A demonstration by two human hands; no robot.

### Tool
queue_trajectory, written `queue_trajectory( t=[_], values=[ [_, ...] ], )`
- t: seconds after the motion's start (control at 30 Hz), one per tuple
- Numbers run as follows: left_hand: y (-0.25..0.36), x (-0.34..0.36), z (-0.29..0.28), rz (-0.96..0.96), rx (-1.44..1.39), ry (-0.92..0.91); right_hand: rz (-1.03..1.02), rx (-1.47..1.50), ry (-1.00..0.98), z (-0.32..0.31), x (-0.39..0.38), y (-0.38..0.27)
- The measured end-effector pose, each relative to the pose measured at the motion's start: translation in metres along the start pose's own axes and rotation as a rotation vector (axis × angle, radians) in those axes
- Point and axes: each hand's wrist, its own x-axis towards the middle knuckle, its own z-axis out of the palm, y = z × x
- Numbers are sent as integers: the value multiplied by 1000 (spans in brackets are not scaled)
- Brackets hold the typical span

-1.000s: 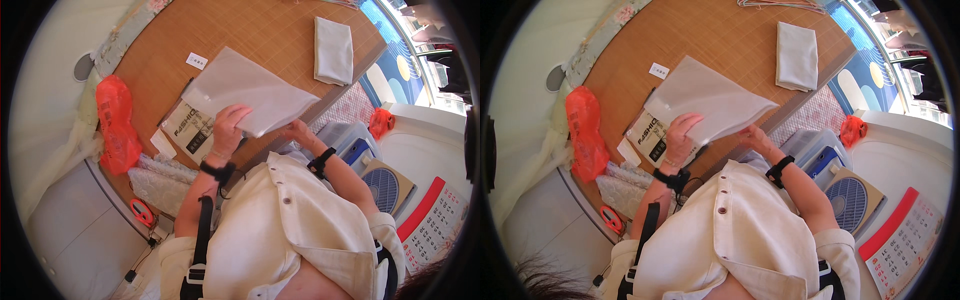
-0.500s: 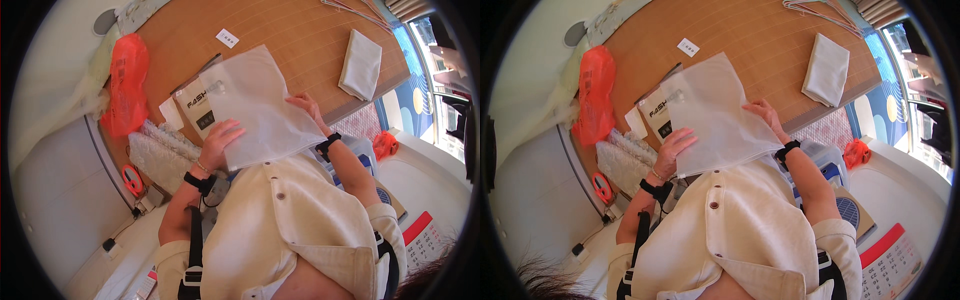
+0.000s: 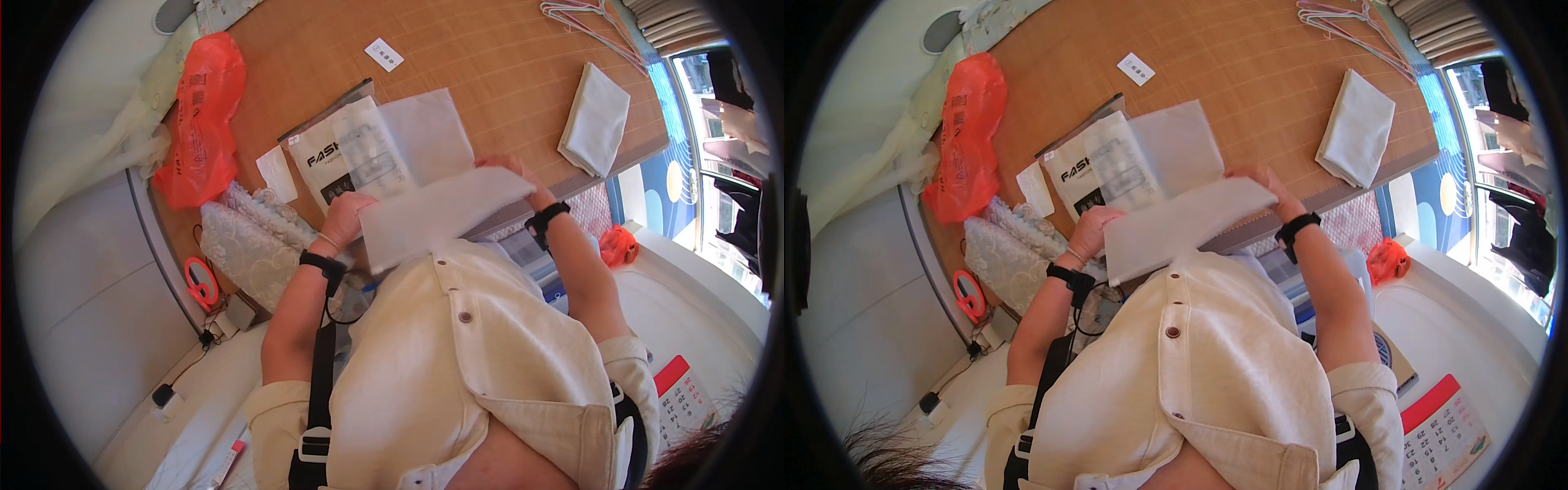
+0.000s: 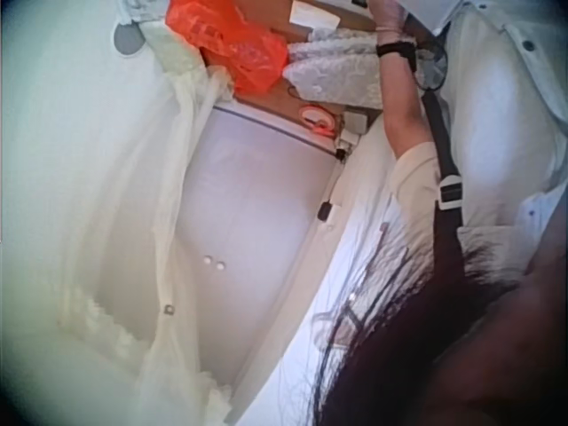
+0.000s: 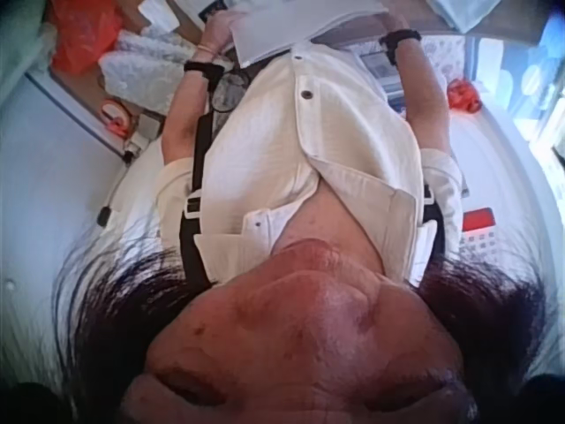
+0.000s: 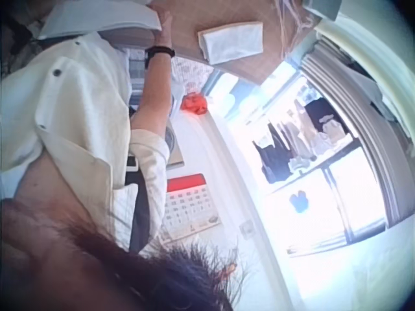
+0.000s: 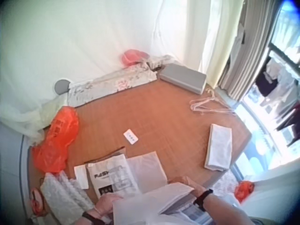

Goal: Folding a white t-shirt and placing it into a plastic zipper bag.

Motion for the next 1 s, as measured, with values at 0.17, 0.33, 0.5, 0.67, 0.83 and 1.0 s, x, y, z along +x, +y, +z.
queue_trajectory(
  t=[0.17, 0.33, 0.5, 0.67, 0.83, 1.0],
  values=[
    [-34, -5, 10, -525, -461, -49, 578, 389, 32, 3, 25, -11],
    [-38, 0, 12, -750, -601, -165, 750, 312, 97, 27, 38, -6],
    [-39, -4, 20, -790, -687, -123, 774, 181, 162, 37, 44, 1],
    [-37, -7, 18, -903, -763, -64, 679, 502, 163, 31, 41, -22],
    [-39, -11, 20, -935, -843, -18, 647, 537, 63, 29, 30, -18],
    [-43, -15, 25, -917, -910, 70, 720, 592, 143, 38, 42, -15]
  ],
)
